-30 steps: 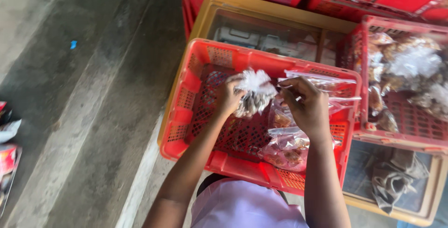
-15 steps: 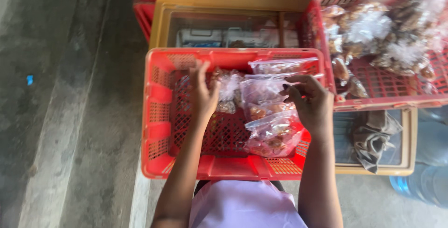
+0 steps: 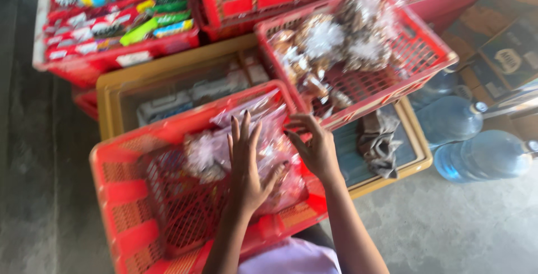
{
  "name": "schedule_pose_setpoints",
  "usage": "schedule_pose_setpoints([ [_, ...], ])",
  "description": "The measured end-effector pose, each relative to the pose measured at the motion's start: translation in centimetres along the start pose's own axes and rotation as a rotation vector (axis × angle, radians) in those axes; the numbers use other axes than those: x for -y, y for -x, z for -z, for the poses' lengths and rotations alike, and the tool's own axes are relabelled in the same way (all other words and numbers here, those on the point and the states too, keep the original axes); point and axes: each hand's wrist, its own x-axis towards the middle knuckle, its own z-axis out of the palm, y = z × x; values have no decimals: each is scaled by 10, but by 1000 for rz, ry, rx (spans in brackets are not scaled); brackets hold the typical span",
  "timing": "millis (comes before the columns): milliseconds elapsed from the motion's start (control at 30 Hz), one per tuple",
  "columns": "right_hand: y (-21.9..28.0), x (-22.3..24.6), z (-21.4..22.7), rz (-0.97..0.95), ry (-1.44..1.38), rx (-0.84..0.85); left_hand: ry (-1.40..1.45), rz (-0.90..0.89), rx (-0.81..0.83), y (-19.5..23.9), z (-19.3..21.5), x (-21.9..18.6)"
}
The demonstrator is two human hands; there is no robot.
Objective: The person sorts several small plastic bags of snacks into red plastic crates by hand, moving them from a large bag and between different crates located on the floor and shelves.
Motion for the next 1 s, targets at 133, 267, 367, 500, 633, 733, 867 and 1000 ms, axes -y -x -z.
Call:
schedule_pose_setpoints([
  [133, -9, -26, 28, -14, 36, -11, 0, 12, 51, -15, -38, -12],
  [267, -25, -58, 58, -71, 34, -10, -11, 40, 102, -34, -74, -24],
  [367, -49, -93, 85, -92, 35, -48, -9, 64, 154, -46, -97, -31],
  [500, -112, -158, 124, 214, 404, -74, -44, 65, 104, -61, -119, -35],
  [633, -187, -226, 158, 91, 698, 33, -124, 92, 70, -69, -133, -37],
  [733, -239, -280, 174, -62, 1024, 103, -166, 116, 33, -70, -141, -35],
  [867, -284, -349, 165, -253, 1200, 331, -213, 186, 11, -63, -149, -29],
  [1000, -297, -395, 151, 225, 1320, 149, -248, 225, -11, -56, -149, -23],
])
